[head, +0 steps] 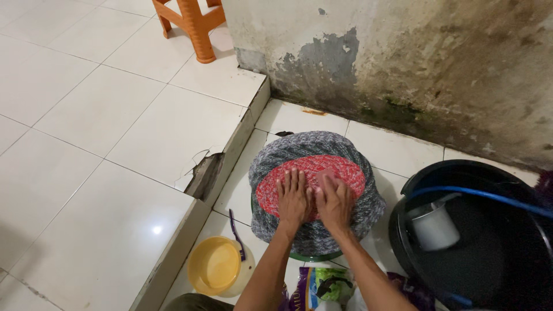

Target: The person scrubs a red and grey patterned cloth on a green basin using a pink bar of soap. They briefly reach up to adjust a blue hose connected to a wall tap before resuming the scrubbing motion on the cloth.

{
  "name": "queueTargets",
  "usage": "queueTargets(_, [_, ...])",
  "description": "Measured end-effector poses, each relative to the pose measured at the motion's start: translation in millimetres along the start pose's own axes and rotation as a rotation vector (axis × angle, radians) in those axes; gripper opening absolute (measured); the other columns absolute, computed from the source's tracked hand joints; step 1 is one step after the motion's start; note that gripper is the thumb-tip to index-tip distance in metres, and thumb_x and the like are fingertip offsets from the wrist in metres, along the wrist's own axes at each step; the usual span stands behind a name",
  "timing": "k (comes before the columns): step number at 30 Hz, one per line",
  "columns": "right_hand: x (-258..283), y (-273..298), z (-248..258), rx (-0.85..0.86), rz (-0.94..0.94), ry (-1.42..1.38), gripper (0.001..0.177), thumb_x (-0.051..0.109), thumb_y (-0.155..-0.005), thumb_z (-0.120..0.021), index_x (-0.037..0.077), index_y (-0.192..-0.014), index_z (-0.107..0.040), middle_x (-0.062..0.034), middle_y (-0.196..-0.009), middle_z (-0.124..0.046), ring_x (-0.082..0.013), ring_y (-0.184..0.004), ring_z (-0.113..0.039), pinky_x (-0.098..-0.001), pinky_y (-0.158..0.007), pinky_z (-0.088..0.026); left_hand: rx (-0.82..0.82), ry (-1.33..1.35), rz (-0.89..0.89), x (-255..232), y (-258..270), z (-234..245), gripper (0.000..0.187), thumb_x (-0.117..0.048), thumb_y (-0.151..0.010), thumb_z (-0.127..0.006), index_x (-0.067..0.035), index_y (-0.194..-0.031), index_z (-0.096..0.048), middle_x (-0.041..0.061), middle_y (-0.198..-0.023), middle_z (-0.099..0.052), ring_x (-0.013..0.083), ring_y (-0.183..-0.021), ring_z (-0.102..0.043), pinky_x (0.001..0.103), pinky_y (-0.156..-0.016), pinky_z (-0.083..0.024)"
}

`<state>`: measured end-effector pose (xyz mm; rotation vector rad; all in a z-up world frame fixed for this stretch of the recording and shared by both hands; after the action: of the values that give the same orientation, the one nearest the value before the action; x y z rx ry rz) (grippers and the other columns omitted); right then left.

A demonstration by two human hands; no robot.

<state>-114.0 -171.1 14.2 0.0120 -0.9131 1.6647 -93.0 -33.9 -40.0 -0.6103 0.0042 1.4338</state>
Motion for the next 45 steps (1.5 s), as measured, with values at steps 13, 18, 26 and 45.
queueTargets(13, [-22,3,19,-0.022,-0.059,0.068,0.047,0.025,-0.093,-0.066,0.008,-0.137,-0.062,-0.0239,-0.129,-0.055,-0.0417,-0.116,-0.054,-0.0516,-0.097,-0.046,-0.066,0.05,-0.009,-11,22,31,0.045,-0.024,-0.102,-0.048,-0.013,-0.145,-0.055,0.016,-0.148,-0.051,0.0363,-0.142,-0.042,0.055,-0.122,-0.024])
queueTargets(18, [5,12,18,-0.007,-0.018,-0.024,0.046,0.024,-0.094,-0.066,0.006,-0.135,-0.064,-0.0225,-0.124,-0.058,-0.0412,-0.114,-0.056,-0.0515,-0.1,-0.044,-0.058,0.062,0.015,-20,32,31,0.049,-0.027,-0.101,-0.047,-0.011,-0.147,-0.052,0.019,-0.155,-0.044,0.0393,-0.148,-0.033,0.058,-0.121,-0.017])
queueTargets(26, [11,30,19,0.064,0.008,0.025,0.045,0.027,-0.094,-0.064,0.011,-0.137,-0.064,-0.0241,-0.129,-0.057,-0.0427,-0.114,-0.055,-0.0506,-0.099,-0.044,0.022,0.041,0.009,-17,42,29,0.056,-0.036,-0.103,-0.044,-0.012,-0.153,-0.045,0.02,-0.162,-0.035,0.0408,-0.152,-0.024,0.061,-0.121,-0.011])
queueTargets(45, [3,49,29,0.054,0.017,0.03,0.045,0.031,-0.095,-0.064,0.011,-0.135,-0.066,-0.0244,-0.128,-0.058,-0.0435,-0.114,-0.056,-0.0511,-0.094,-0.048,0.01,0.071,0.042,-26,52,31,0.056,-0.037,-0.103,-0.048,-0.013,-0.153,-0.045,0.022,-0.163,-0.031,0.0433,-0.152,-0.022,0.063,-0.121,-0.009])
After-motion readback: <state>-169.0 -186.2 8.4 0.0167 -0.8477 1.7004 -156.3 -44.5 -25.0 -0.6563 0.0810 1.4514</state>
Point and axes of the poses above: each hand's wrist, its own y-axis away from the middle knuckle, its own z-axis out of the back of the hand, x = y × z, the point moved 2 cm from there along -y, towards the middle knuckle
